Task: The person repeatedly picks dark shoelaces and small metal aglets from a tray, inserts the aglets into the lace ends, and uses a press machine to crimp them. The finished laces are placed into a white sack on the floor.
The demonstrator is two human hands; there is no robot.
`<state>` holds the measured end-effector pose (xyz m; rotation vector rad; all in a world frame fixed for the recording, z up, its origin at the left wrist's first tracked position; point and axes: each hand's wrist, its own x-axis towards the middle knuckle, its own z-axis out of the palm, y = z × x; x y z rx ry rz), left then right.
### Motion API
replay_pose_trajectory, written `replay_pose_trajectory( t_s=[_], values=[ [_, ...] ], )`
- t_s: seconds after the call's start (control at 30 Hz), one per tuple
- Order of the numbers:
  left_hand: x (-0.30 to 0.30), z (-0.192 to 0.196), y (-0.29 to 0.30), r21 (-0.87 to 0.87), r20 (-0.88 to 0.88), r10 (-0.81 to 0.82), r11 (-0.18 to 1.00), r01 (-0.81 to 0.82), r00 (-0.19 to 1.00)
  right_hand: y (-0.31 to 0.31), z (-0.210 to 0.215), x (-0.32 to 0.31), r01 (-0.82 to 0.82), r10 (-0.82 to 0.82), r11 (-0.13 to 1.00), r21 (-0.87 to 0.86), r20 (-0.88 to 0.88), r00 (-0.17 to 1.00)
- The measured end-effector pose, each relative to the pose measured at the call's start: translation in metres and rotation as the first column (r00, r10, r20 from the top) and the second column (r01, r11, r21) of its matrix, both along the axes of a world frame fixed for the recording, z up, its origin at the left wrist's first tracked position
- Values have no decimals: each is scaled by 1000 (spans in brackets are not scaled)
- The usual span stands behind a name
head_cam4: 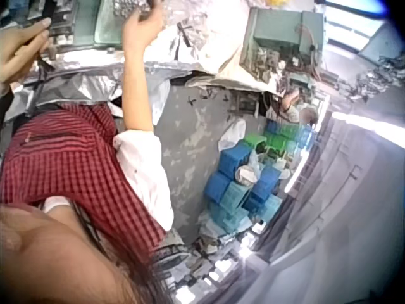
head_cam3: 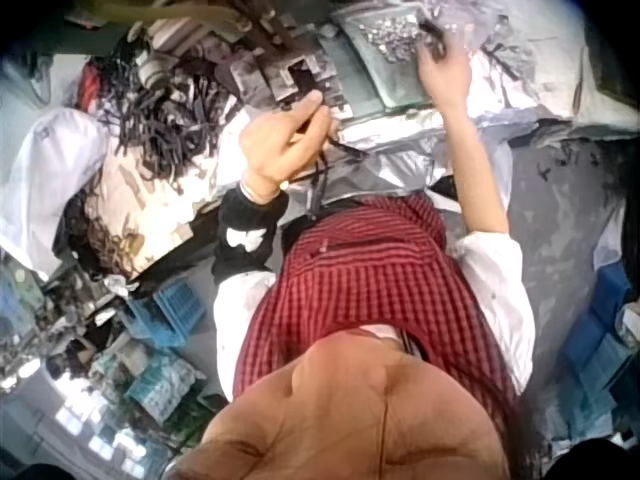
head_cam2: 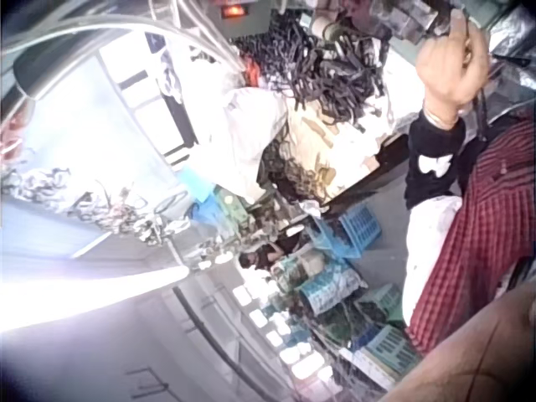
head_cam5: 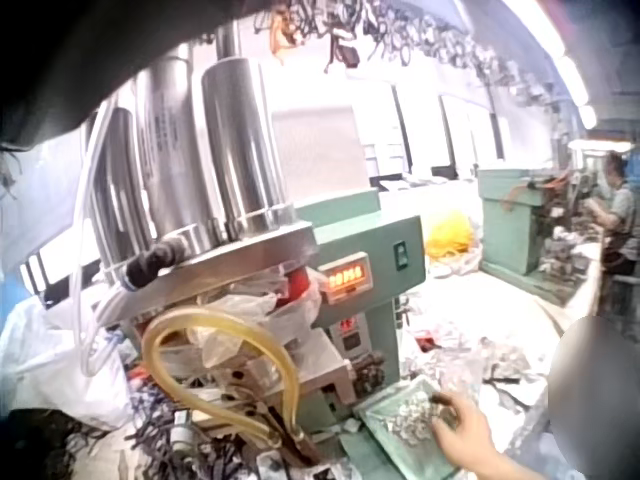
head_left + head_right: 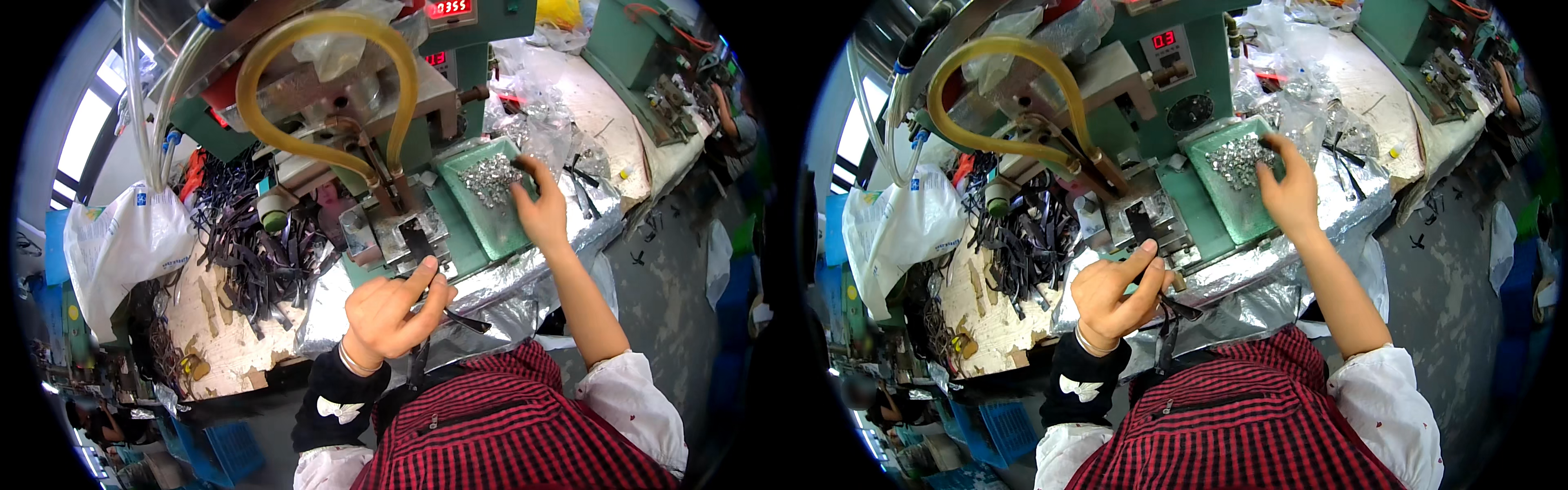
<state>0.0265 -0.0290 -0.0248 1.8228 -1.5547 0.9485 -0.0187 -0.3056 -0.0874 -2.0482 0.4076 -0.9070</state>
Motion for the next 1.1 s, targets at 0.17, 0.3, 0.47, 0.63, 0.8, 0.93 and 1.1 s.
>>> replay_pose_trajectory(
  t_s=[0.17,0.3,0.47,0.63,0.8,0.93,1.1],
  values=[
    [-1,-4,-2,-28,-10,10,1000,-10,1000,10,-14,-9,7,-78,923,-384,-169,983],
    [-13,-3,-1,-62,-149,23,998,-32,989,21,-16,4,33,-130,879,-475,-173,976],
    [-51,9,36,-78,-351,113,986,-149,930,24,-15,-5,12,-73,938,-346,-166,983],
    [-15,17,112,-76,-286,679,688,-722,677,18,-6,-8,-13,12,962,-272,-6,1000],
    [89,-39,173,428,-20,918,366,-826,397,19,-6,10,-11,25,962,-271,48,999],
    [113,-103,188,401,-304,807,590,-700,506,14,-17,-3,71,-65,974,-215,37,997],
    [90,-97,180,99,-321,709,685,-722,628,10,-13,-38,134,-137,983,-128,-20,990]
  ],
)
